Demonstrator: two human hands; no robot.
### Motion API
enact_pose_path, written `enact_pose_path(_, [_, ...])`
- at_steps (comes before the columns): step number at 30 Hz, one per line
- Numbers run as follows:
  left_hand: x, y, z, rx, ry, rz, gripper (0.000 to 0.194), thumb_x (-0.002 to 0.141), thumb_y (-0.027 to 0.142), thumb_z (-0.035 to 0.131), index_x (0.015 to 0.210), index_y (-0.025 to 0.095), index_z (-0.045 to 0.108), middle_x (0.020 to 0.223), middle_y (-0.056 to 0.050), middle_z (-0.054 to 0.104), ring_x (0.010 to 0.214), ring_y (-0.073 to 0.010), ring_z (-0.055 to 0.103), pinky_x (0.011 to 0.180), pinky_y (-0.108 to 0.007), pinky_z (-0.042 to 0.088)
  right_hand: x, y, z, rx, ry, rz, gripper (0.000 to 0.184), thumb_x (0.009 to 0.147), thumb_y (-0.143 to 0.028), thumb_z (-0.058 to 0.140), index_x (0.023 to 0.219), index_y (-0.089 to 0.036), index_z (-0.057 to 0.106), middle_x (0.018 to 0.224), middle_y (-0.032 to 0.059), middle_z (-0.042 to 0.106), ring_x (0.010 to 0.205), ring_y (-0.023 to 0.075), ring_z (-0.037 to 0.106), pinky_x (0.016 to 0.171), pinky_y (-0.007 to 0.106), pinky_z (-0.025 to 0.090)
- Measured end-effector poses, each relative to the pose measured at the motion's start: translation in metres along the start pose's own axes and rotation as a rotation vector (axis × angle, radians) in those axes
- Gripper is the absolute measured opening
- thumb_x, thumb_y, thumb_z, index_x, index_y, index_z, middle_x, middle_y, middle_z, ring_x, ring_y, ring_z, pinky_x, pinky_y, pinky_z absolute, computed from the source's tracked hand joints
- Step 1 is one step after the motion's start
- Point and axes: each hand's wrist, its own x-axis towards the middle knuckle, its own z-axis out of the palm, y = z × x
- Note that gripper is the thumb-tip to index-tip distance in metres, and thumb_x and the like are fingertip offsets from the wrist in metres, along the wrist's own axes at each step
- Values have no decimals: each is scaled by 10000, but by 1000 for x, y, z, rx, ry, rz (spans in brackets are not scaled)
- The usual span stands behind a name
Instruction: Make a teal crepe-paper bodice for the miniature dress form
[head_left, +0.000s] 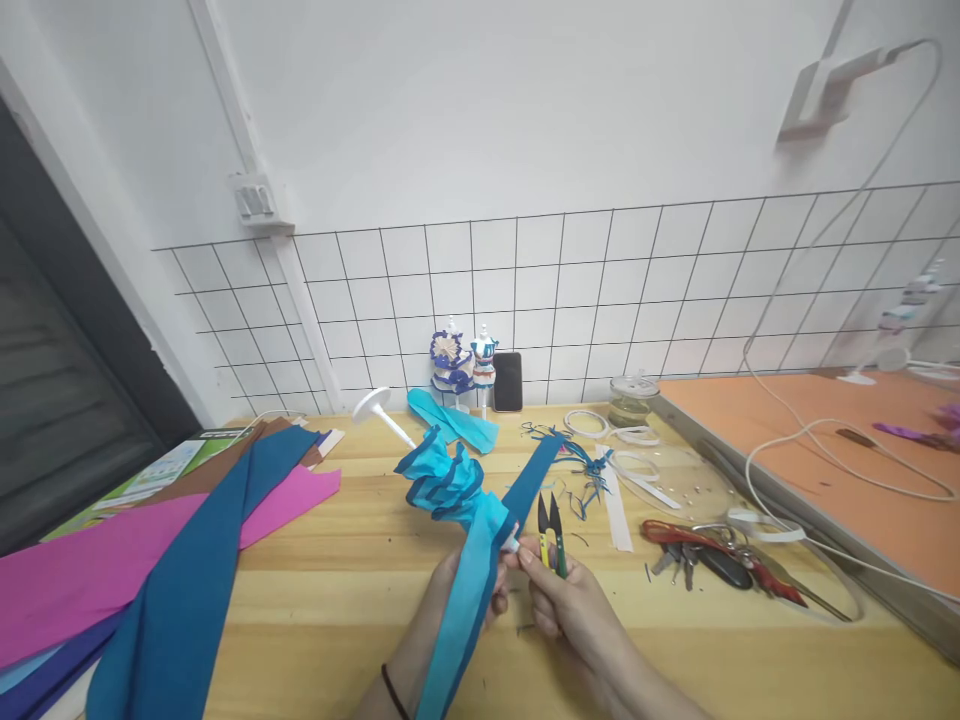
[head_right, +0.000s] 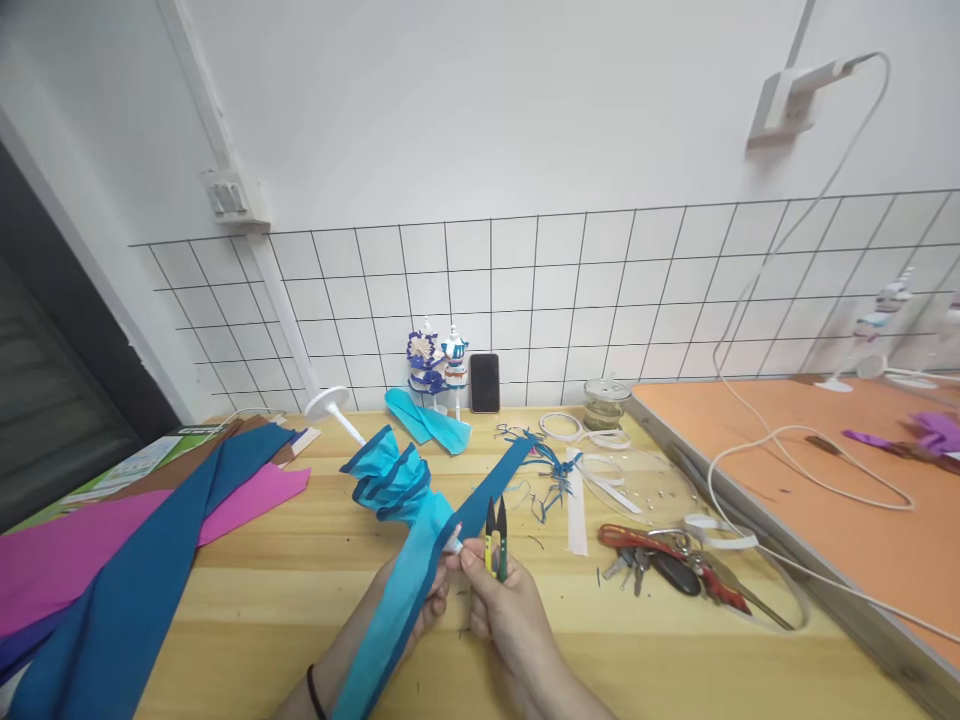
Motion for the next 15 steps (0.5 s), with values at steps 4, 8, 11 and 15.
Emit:
enact_pose_path(4, [-7, 0, 10, -48, 35, 6, 127, 669, 129, 629, 795, 134, 626, 609, -4, 653, 401, -63, 546, 407, -144, 429, -5, 10, 4, 37, -17, 16, 471, 524, -502, 747, 744, -175, 489, 337, -149, 304, 287, 5, 170, 313, 150, 124])
enact_pose_path(8, [-16, -3, 10, -94, 49, 44, 173, 696, 104, 606, 864, 140, 631, 680, -21, 680, 461, -67, 597, 446, -127, 460, -7, 9, 3, 43, -22, -2, 431, 566, -461, 742, 756, -177, 481, 474, -67, 528, 298, 0, 251, 323, 145, 130])
enact_pose_path(11, [-20, -3, 10, -102, 39, 66, 131, 745, 167, 575, 852, 126, 638, 697, -41, 685, 499, -79, 615, 489, -138, 471, -4, 6, -1, -34, 51, -52, 440, 552, -477, 740, 728, -194, 452, 507, -51, 559, 278, 1, 234, 313, 158, 105])
enact_pose_path(15, [-23, -2, 14, -119, -27, 62, 124, 749, 164, 564, 817, 110, 652, 739, -61, 697, 524, -80, 614, 515, -138, 455, 1, 2, -7, -142, 81, -89, 449, 547, -512, 721, 702, -206, 430, 371, -107, 424, 263, 16, 176, 313, 176, 77])
